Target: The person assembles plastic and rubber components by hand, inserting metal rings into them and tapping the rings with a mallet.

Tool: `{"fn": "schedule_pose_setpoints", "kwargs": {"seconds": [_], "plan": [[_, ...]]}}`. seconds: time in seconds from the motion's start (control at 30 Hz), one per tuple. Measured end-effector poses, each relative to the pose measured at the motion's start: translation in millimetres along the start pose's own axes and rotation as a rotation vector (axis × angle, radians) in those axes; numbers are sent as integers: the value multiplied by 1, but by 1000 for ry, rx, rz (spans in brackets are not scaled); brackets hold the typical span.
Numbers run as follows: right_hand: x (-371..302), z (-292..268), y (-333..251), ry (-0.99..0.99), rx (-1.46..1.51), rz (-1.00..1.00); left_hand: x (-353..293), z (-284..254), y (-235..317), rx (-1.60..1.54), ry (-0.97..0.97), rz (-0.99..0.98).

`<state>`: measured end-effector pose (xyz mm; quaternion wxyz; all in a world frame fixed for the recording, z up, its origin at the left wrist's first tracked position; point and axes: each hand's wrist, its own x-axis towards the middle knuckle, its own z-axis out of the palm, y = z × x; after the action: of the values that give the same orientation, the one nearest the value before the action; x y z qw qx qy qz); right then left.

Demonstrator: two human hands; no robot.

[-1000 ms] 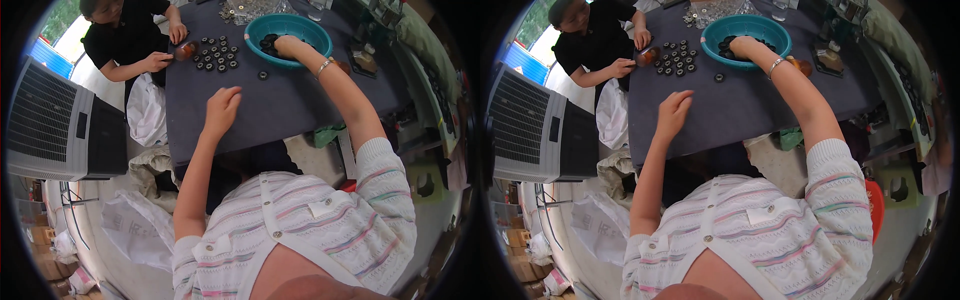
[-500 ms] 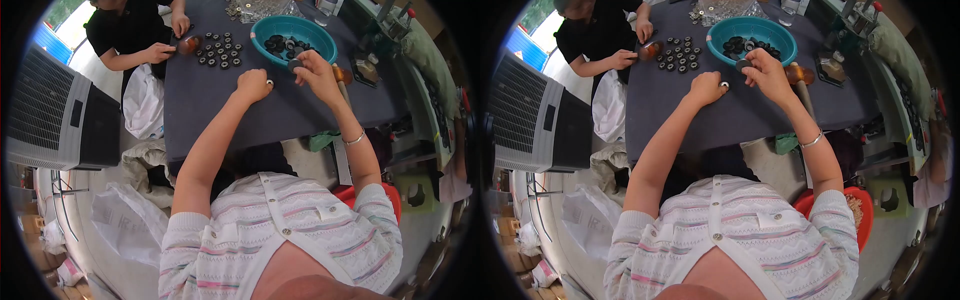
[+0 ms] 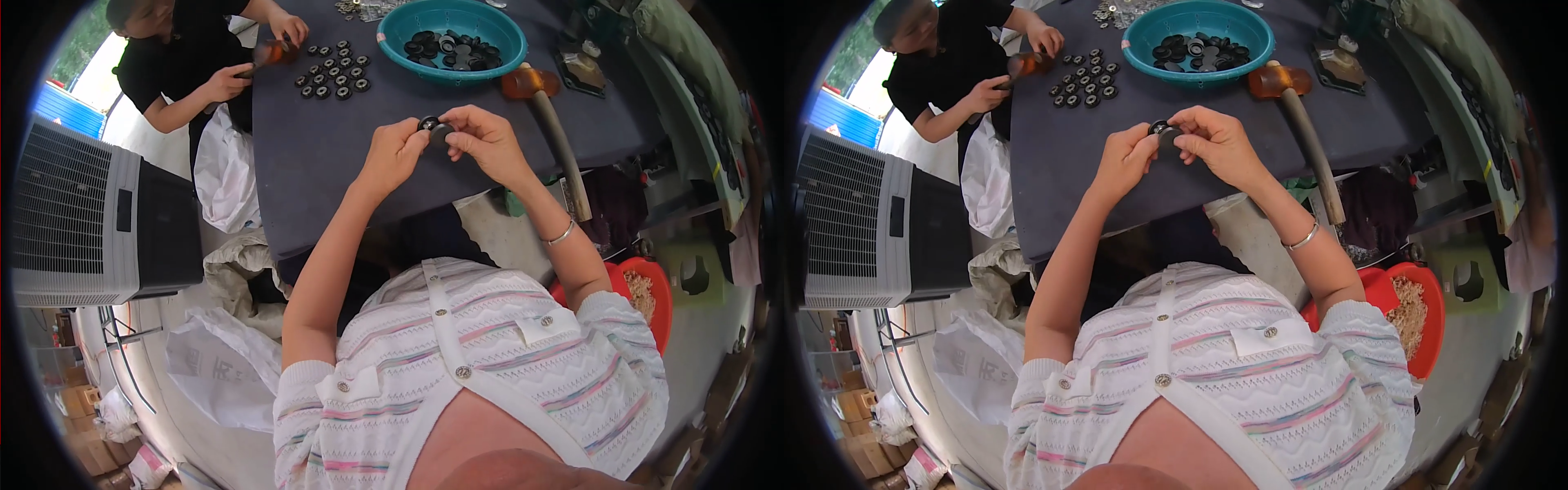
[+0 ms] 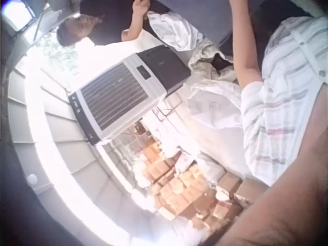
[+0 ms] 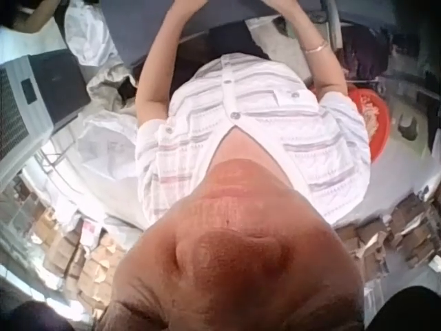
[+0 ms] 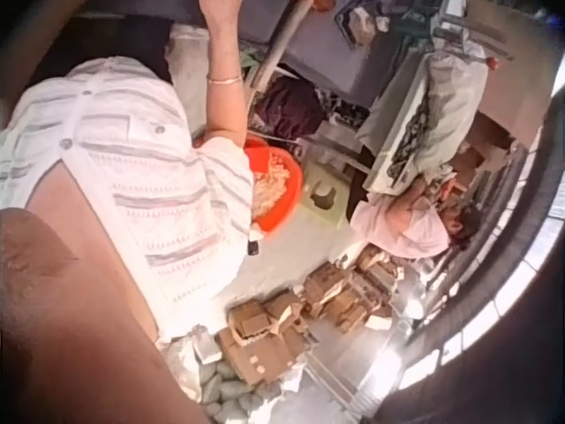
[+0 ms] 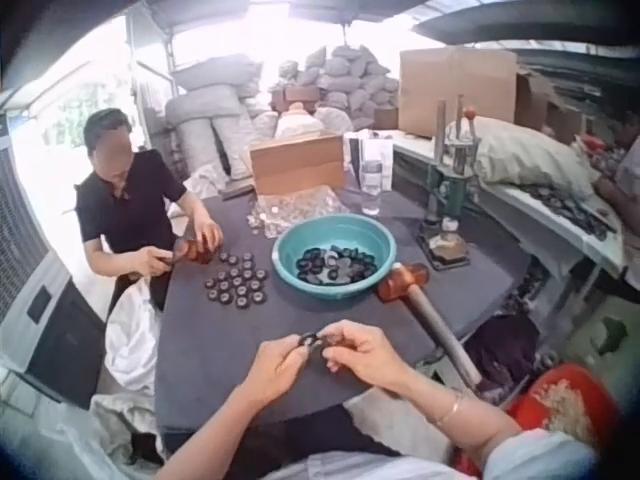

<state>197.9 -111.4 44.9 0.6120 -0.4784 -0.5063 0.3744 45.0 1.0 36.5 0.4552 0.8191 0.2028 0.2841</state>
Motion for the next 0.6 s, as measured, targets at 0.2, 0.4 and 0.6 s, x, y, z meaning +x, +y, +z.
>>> {"fn": "schedule_pose_setpoints", "kwargs": {"seconds": [0.2, 0.4, 0.6], "plan": [[-23, 18, -25, -49, 145, 21, -44, -14, 48, -194, -46, 51], [-42, 32, -44, -99, 175, -37, -64, -12, 73, 113, 66, 352], [-54, 42, -55, -92, 98, -150, -79, -18, 81, 295, 119, 565]]}}
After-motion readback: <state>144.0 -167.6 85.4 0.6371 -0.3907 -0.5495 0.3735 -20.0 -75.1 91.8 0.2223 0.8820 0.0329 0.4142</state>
